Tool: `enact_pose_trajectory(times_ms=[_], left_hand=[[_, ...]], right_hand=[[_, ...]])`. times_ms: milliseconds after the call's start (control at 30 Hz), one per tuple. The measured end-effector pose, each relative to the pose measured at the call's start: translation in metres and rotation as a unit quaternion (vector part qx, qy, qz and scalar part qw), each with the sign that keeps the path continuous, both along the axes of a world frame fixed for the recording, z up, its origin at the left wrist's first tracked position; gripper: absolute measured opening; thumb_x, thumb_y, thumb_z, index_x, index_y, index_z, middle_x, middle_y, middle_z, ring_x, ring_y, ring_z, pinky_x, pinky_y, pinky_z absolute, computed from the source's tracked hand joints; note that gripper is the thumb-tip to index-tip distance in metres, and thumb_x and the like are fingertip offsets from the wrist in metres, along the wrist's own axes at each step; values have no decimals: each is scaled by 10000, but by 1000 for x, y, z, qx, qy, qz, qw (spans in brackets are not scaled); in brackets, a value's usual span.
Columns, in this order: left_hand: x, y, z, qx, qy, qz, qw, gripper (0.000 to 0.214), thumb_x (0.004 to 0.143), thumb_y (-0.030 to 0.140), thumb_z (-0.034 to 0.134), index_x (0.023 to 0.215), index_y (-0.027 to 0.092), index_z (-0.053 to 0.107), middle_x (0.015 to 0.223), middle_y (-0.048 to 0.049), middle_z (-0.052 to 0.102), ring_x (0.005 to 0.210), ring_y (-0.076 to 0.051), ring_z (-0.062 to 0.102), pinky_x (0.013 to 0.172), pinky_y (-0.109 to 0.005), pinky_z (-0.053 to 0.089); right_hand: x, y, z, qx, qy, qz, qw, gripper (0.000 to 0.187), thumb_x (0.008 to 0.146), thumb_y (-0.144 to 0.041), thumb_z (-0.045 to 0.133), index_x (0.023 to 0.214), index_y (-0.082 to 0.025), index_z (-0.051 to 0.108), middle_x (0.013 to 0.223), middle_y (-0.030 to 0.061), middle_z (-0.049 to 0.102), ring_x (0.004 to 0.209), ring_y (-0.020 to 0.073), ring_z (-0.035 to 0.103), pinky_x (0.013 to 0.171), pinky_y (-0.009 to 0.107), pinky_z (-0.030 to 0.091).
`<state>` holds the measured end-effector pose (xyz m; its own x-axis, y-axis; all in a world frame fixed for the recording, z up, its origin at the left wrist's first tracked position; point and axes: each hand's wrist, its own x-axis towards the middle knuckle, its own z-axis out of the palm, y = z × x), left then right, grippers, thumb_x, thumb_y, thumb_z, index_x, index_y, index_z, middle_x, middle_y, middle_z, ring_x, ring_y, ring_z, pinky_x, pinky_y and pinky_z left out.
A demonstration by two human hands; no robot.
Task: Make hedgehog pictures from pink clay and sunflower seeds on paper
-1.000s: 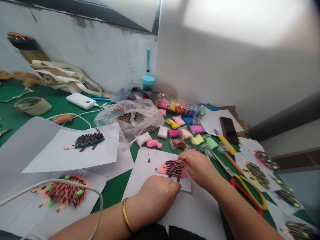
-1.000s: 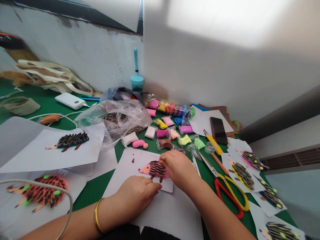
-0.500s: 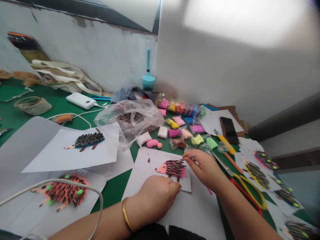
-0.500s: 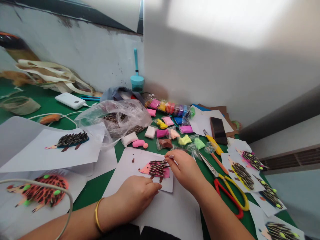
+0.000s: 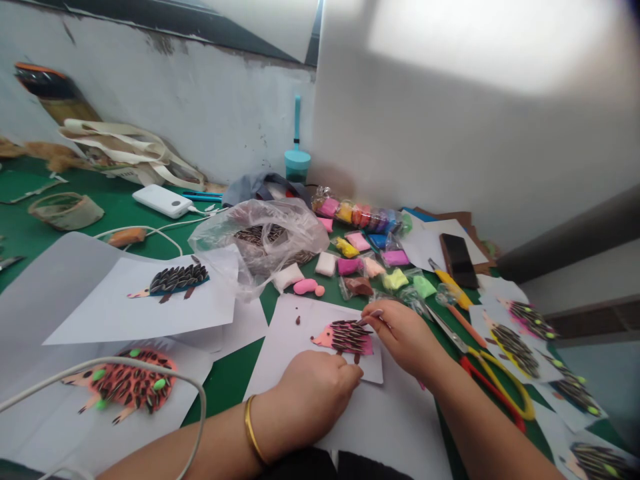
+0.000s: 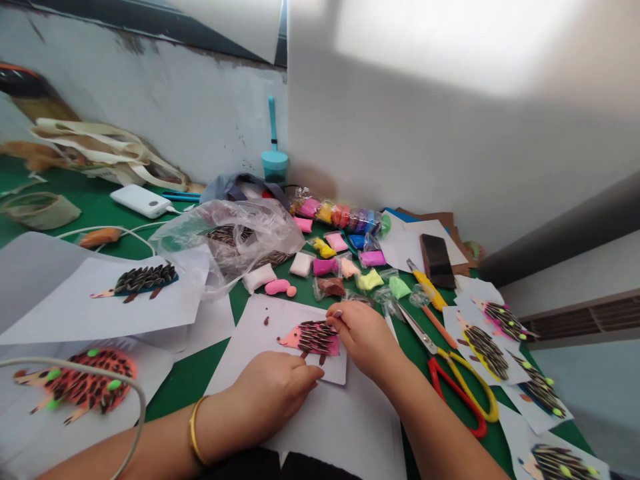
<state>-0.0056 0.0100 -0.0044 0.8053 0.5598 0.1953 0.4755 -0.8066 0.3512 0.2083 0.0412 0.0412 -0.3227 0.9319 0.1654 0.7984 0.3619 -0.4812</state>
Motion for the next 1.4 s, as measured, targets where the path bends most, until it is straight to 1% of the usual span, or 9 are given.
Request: enact_pose_trajectory(times_ms=[233,400,700,900,1200,1400], left_hand=[[0,0,-2,5,-19,-4,1000,187,891,166,490,1023,180,622,714,-30,639,633,-191,620,552,-279,481],[0,1,2,-6,-3,0,1000,195,882,157,500,1028,191,623,725,-28,647,635,-194,620,557,-277,477],[0,0,3,-6,3,1,1000,200,863,146,505,1016,190,627,725,-25,648,639,-195,620,556,-271,461],[1,1,6,-8,18,3,1000,224,852,148,516,1036,206,630,723,-14,647,637,-210,619,539,-287,454],[1,0,3,-1,15,11,1000,212,892,171,499,1047,213,637,714,-16,644,627,-202,614,541,-280,455],[1,0,4,2,13,8,1000,226,873,156,507,1048,211,638,709,-15,641,617,-200,608,532,-279,450]], right_hand=[[-2,-1,4,-3,6,3,1000,189,959,-248,450,905,-205,626,889,45,691,862,194,632,782,317,476],[-2,0,1,-9,-4,-2,1000,171,952,-240,465,901,-208,625,891,42,689,864,199,629,783,320,473],[-4,3,-4,7,-15,14,1000,180,950,-210,458,914,-202,634,917,56,705,890,208,639,819,342,477],[-9,5,-4,20,-22,20,999,174,940,-193,467,902,-205,636,886,51,707,870,207,647,801,340,476],[-11,6,-5,12,-24,18,999,162,935,-188,483,888,-206,637,880,45,711,872,211,647,802,338,468],[-12,7,-6,4,-23,14,1000,149,932,-182,493,884,-204,633,878,37,706,872,206,641,798,331,460]])
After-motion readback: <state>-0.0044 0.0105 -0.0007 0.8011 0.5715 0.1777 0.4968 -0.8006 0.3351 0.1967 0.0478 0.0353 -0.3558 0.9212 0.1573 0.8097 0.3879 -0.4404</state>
